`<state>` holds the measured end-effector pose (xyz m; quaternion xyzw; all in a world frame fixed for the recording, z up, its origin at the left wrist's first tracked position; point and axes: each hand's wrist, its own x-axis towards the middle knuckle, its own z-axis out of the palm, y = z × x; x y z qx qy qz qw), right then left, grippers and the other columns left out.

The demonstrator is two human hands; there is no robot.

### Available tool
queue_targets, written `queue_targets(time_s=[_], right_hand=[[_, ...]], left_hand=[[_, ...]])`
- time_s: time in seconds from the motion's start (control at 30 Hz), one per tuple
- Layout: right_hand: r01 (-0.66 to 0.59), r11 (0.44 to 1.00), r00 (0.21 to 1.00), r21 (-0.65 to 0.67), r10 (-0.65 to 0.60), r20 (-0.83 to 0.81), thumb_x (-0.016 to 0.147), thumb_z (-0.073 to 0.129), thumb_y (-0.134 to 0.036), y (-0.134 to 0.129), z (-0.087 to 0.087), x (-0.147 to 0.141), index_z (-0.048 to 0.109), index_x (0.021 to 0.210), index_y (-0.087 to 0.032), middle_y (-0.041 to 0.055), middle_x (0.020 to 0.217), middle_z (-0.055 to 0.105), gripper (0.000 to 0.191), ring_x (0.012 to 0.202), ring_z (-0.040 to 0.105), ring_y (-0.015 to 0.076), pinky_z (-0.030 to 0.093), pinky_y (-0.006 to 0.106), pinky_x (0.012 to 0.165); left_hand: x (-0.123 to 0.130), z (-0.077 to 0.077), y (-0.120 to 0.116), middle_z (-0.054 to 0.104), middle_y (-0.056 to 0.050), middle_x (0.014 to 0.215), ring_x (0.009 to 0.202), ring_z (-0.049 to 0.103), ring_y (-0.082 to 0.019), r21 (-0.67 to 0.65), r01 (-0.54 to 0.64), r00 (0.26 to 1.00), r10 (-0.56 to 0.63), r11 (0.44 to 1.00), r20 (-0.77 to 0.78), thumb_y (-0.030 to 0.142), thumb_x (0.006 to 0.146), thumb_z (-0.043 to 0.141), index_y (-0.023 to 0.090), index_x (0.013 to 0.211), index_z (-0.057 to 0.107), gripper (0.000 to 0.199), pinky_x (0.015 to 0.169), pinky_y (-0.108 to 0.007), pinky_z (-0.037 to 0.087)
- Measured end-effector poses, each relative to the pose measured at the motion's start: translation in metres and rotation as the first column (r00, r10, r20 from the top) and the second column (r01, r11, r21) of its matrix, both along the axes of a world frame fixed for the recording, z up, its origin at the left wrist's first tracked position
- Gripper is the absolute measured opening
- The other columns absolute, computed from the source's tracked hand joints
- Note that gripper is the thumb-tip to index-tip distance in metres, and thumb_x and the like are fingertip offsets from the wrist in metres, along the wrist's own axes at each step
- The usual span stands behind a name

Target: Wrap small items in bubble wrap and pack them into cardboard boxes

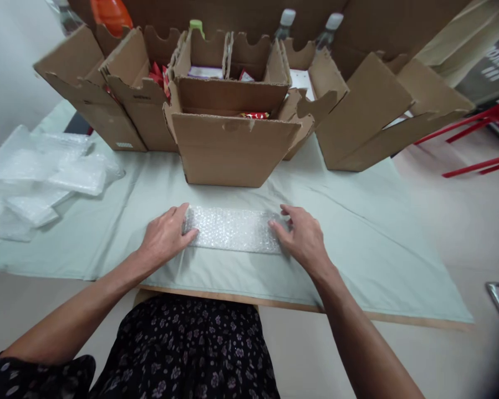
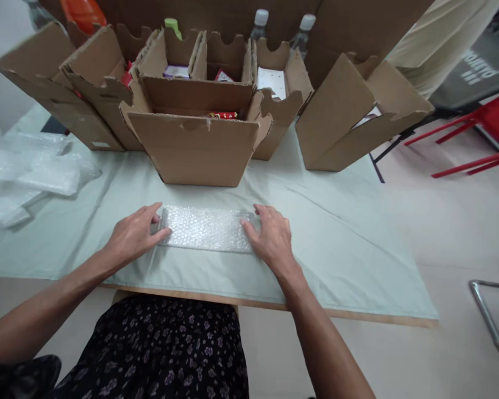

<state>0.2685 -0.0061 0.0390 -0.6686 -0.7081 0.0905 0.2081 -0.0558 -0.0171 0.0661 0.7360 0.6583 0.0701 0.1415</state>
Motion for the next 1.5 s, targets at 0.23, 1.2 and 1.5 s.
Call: queue_targets(time_s=[0.23,1.2,1.5], right_hand=[[-0.115,0.98,0.993,-0.164,0.113,-0.02,0.082,0.065,-0.03,0.021,0.016,-0.023,0.064,0.077,-0.02,0.0086,0.093,0.071,0.011,0.089,0.063,0.0244,0.045,0.037,0.08],[-0.346,0.805,0.042,-0.482,-0.5,-0.865,0.074,0.085,-0.045,-0.103,0.022,-0.071,0.071,0.092,-0.02,0.0012,0.076,0.068,0.034,0.067,0.068,0.0148,0.046,0.022,0.051],[-0.058,0.961,0.529,-0.269,-0.199,-0.825,0.081,0.079,-0.042,-0.084,0.025,-0.047,0.064,0.129,-0.023,0.0043,0.098,0.07,0.053,0.08,0.062,0.0165,0.052,0.031,0.07]], left_hand=[[0.009,0.009,-0.002,0.071,-0.001,0.087,0.084,0.068,-0.023,-0.163,0.039,0.998,-0.045,0.986,-0.037,0.02,0.091,0.056,0.017,0.145,0.05,0.055,0.075,-0.035,0.051],[0.012,-0.012,-0.057,0.072,-0.012,0.129,0.126,0.063,-0.031,0.123,0.518,0.63,-0.474,0.847,0.615,0.04,0.085,0.077,0.024,0.15,0.05,0.073,0.111,-0.054,0.047],[0.038,-0.007,-0.05,0.07,0.0,0.079,0.071,0.062,-0.014,-0.085,0.179,0.728,-0.074,0.98,0.681,0.025,0.092,0.057,0.014,0.138,0.061,0.047,0.073,-0.029,0.052]])
